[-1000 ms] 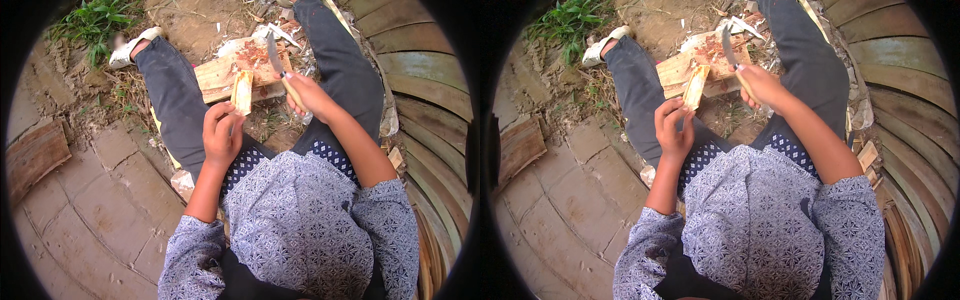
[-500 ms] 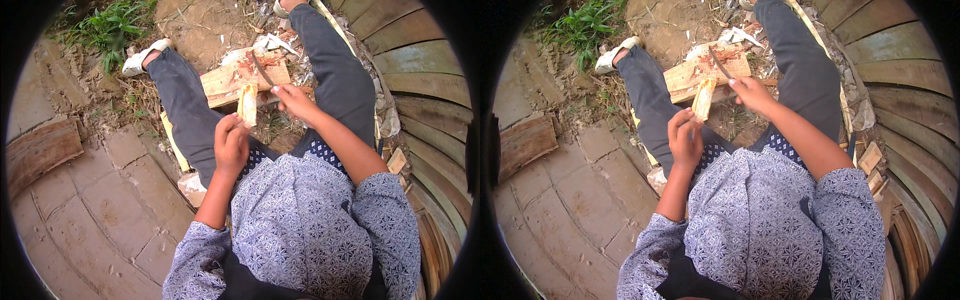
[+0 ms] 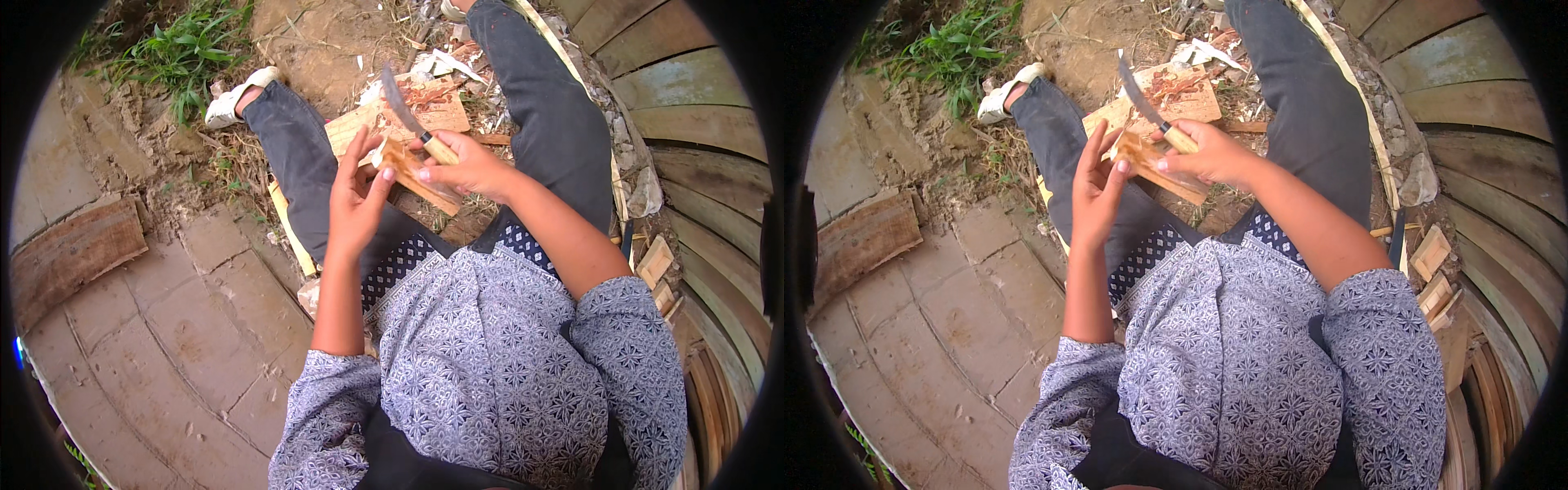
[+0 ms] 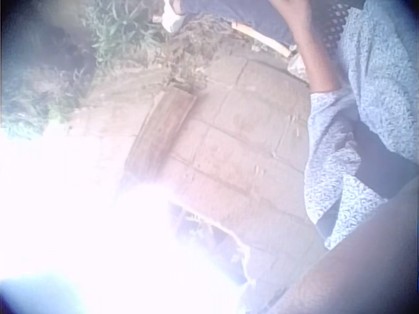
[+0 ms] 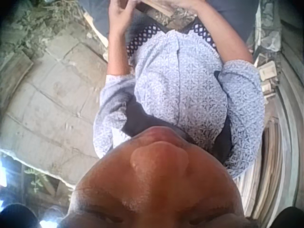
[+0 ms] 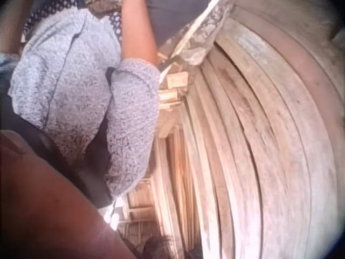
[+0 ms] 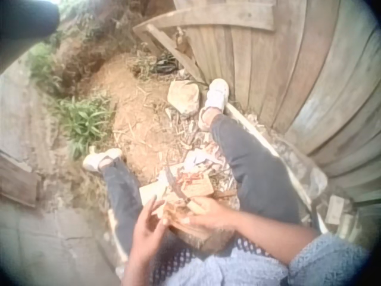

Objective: The person sits on the ground and uses a curved knife to shave and shape a small piece of wood held between their legs. They repeatedly scrape the wood surface, rotate the piece, and remove thin shavings.

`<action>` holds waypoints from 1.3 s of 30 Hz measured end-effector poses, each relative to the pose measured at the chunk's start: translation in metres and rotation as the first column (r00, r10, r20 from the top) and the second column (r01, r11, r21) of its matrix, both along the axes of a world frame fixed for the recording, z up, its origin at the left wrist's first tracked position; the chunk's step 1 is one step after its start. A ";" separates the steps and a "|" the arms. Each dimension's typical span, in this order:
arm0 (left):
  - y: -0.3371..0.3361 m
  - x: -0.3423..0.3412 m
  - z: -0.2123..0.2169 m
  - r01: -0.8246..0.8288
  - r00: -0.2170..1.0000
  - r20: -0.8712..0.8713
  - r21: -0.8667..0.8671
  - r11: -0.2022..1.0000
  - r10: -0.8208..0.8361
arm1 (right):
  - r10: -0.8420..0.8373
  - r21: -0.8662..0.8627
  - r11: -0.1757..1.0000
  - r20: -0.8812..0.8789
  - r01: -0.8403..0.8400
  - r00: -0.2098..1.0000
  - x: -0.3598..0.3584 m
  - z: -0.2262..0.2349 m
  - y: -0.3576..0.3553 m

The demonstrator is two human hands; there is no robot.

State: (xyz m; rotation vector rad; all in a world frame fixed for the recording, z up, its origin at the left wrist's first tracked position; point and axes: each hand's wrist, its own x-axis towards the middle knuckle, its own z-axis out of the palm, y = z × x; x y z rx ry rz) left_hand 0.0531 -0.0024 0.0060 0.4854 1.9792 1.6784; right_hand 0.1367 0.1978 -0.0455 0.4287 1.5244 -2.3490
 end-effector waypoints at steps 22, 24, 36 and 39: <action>-0.003 -0.021 -0.023 -0.248 0.616 -0.783 -0.089 0.965 0.086 | -0.080 0.466 0.851 -0.344 0.244 0.936 0.014 0.033 -0.040; -0.006 -0.022 -0.025 -0.262 0.623 -0.774 -0.071 0.963 0.112 | -0.035 0.511 0.835 -0.320 0.204 0.947 0.010 0.035 -0.040; -0.002 -0.017 -0.025 -0.271 0.732 -0.655 -0.026 0.962 0.188 | 0.071 0.679 0.734 -0.033 -0.030 0.997 -0.022 -0.008 -0.005; -0.006 -0.018 -0.024 -0.286 0.762 -0.604 0.012 0.958 0.235 | 0.012 0.581 0.811 -0.140 0.072 0.990 -0.014 0.030 -0.009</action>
